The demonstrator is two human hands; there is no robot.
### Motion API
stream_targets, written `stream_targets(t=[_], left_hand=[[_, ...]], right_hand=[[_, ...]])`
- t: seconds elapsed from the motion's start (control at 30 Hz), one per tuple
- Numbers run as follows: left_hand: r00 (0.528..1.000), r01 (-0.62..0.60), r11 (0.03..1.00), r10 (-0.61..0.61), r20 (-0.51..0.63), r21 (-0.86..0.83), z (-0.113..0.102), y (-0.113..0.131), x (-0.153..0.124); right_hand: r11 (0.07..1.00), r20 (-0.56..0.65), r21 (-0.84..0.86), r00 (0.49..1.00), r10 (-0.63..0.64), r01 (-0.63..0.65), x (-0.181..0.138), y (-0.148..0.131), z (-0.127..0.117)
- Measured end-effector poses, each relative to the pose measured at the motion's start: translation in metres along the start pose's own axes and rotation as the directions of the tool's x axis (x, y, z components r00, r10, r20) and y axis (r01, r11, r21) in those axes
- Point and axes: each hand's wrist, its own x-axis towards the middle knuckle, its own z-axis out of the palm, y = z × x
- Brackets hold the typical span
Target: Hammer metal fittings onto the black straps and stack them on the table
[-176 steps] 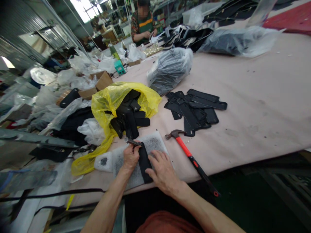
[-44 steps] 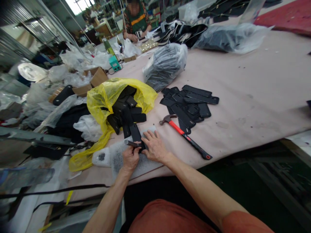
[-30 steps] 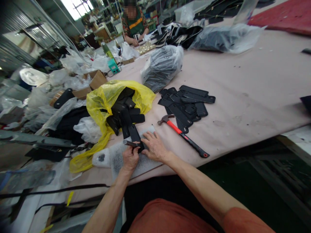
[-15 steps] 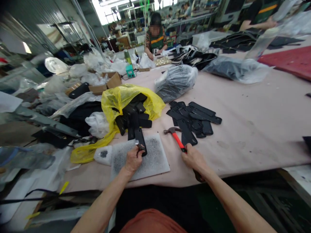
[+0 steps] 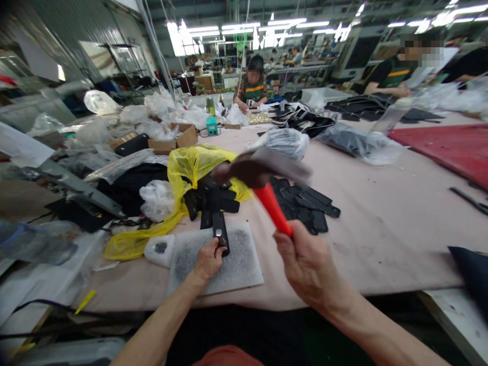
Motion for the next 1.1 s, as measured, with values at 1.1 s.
stream_targets(t=[1.1], left_hand=[[1.000,0.027,0.999,-0.027,0.014,-0.039,-0.001,-0.001,0.001]], right_hand=[[0.919,0.449,-0.139,0.804,0.391,-0.369,-0.041,0.083,0.040]])
